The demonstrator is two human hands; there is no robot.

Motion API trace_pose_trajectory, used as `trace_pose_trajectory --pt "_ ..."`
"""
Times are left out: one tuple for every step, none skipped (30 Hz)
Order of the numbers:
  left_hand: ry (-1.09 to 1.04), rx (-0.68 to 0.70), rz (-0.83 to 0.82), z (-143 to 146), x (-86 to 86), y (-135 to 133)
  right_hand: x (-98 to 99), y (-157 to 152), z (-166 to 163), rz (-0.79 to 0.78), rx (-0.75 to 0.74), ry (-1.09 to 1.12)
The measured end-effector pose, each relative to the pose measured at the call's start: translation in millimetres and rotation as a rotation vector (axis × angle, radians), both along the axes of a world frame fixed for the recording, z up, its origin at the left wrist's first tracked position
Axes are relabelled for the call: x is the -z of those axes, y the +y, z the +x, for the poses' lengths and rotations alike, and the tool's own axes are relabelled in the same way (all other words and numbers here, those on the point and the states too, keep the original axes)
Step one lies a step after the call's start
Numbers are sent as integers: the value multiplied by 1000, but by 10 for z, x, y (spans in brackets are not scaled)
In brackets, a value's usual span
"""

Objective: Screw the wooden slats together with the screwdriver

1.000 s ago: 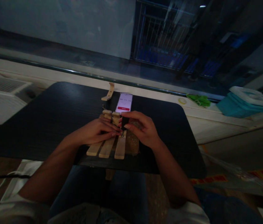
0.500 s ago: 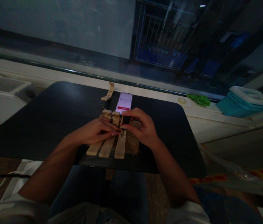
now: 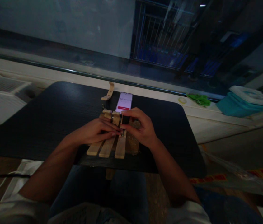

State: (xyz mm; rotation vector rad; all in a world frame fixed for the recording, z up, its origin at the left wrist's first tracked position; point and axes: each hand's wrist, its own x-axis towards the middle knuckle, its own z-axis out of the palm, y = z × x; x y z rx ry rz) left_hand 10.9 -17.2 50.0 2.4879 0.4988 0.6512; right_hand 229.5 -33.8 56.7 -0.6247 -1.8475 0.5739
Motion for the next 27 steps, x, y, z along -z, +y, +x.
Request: trace_pose_trajectory --pt "5 -3 -1 0 -1 0 4 -1 5 3 -15 -2" --pt "7 -7 0 0 -1 0 8 -5 12 3 -34 -4" --pt "8 -11 2 0 2 1 11 -11 23 -5 -52 -8" --pt "9 -15 5 0 6 2 14 -20 35 -20 -69 -10" --pt "9 -18 7 0 11 4 17 -31 48 -42 -82 -12" --pt "9 -19 6 0 16 5 18 -42 61 -68 -94 -11" --pt "7 -19 3 1 19 6 18 -53 72 -92 -106 -5" --pt "5 -15 -1 1 21 7 16 -63 79 -112 -122 8" --pt "2 -10 -5 1 21 7 11 -72 82 -129 -142 25" --pt "-4 -5 -6 2 20 7 5 -79 82 -148 -167 45" --pt "-8 -3 -5 2 18 6 -4 -85 78 -167 -194 62" --pt "-10 -2 -4 2 15 5 -14 -91 71 -186 -216 77" --pt "-9 0 -4 2 13 4 -25 -95 64 -205 -231 87" --pt "-6 0 -5 1 11 3 -36 -99 58 -221 -239 92" --pt "-2 -1 -6 1 10 2 -46 -102 53 -230 -241 93" --pt "3 -4 -8 0 10 2 -55 -104 49 -232 -240 93" --pt "6 -8 -9 -1 11 2 -62 -105 47 -231 -242 92" --pt "7 -12 -7 -2 13 2 -66 -105 46 -230 -249 92" --pt "7 -14 -5 -2 14 4 -68 -104 46 -230 -256 91" --pt "5 -11 -4 -3 16 5 -65 -103 47 -229 -256 93" --pt "3 -6 -6 -3 18 7 -59 -100 49 -226 -248 95" --pt "-3 1 -7 -3 20 8 -50 -96 52 -225 -234 96" --pt "-7 6 -9 -2 21 9 -38 -91 56 -220 -215 93" --pt "-9 8 -12 -2 23 9 -24 -84 62 -210 -191 89" --pt "-10 9 -15 -1 24 9 -11 -76 69 -198 -166 81" --pt "-10 9 -15 0 26 8 1 -68 76 -187 -145 72" --pt "-9 9 -15 1 27 8 10 -60 82 -178 -127 65"
